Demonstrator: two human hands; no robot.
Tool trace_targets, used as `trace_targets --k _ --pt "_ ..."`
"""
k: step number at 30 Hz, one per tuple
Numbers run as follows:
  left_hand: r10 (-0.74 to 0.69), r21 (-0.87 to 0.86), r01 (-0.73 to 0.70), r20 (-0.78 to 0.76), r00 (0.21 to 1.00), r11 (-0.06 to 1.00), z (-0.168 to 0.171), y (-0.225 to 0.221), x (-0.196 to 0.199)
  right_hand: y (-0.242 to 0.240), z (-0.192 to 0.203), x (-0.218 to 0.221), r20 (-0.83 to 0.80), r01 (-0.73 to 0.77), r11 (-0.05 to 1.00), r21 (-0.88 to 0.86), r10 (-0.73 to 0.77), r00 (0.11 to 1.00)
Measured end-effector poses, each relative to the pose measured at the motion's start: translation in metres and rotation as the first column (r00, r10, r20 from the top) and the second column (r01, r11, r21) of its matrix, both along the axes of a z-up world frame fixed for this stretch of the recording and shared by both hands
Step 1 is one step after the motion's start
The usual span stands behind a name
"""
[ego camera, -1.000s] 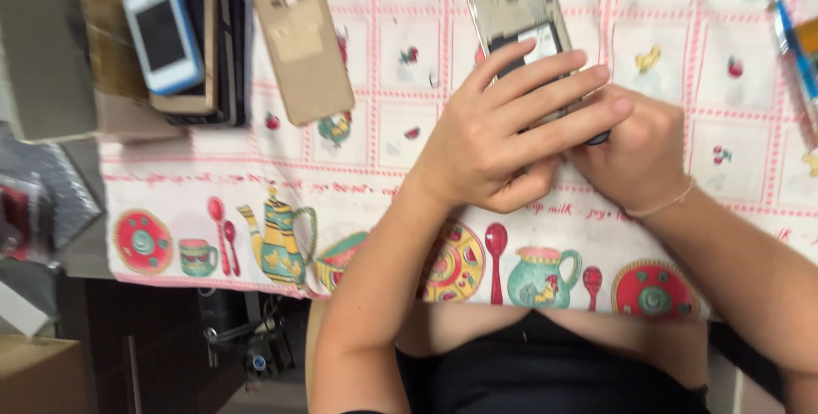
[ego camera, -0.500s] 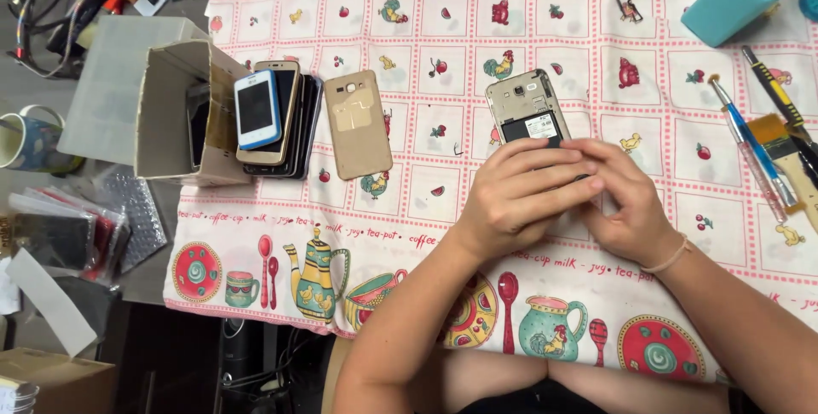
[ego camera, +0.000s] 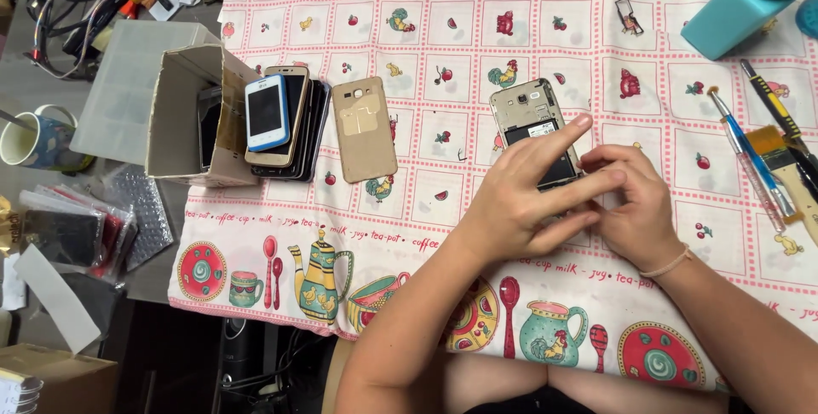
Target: The person is disassembling a mobile phone using a screwdriver and then thoroughly cleaning the internal components and the back cover with a small brush.
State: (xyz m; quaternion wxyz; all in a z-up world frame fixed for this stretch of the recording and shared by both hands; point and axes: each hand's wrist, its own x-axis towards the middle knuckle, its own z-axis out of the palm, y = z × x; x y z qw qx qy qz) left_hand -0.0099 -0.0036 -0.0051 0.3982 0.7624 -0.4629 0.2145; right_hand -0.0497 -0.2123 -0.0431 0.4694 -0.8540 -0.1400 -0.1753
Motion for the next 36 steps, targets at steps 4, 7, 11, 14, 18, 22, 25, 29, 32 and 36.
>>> trace_targets --k 4,7,11,14,18,22,25,29,32,36 --pt "-0.04 -0.025 0.04 0.014 0.999 0.999 0.002 0.0 0.001 0.001 0.003 0.0 0.032 -0.083 0.997 0.007 0.082 0.996" --pt "0.008 0.03 -0.009 0.038 0.999 0.999 0.006 0.005 0.002 0.0 0.006 0.001 0.027 -0.15 0.988 -0.018 0.151 0.988" --pt "-0.008 0.06 0.006 0.033 0.999 0.998 0.008 0.006 0.001 0.004 0.008 -0.003 0.008 -0.004 1.0 0.0 0.004 1.0" --pt "-0.01 0.084 0.009 0.011 1.0 0.996 0.01 0.009 0.003 0.005 0.017 -0.003 0.013 -0.059 0.998 -0.015 0.059 0.998" --pt "-0.028 0.106 0.029 -0.01 1.0 0.994 0.011 0.01 0.005 0.005 0.015 -0.003 -0.019 -0.047 0.999 -0.027 0.047 0.999" --pt "-0.029 0.122 0.028 0.004 1.0 0.992 0.008 0.008 0.003 0.003 0.008 -0.002 -0.016 0.014 1.0 -0.005 -0.014 1.0" --pt "-0.026 0.111 0.024 0.015 1.0 0.994 0.008 0.008 0.004 0.002 0.011 -0.001 -0.003 -0.153 0.988 0.036 0.153 0.988" --pt "-0.029 0.153 0.023 0.035 0.999 0.988 0.007 0.009 0.004 -0.001 -0.003 0.001 0.006 -0.046 0.999 -0.026 0.046 0.999" --pt "-0.035 0.171 0.027 0.04 0.999 0.985 0.003 0.008 0.003 -0.005 -0.008 0.003 -0.012 -0.064 0.998 0.022 0.064 0.998" --pt "-0.024 0.144 0.021 0.017 1.0 0.989 0.013 0.012 0.005 0.0 0.003 0.003 0.002 -0.145 0.989 0.016 0.145 0.989"
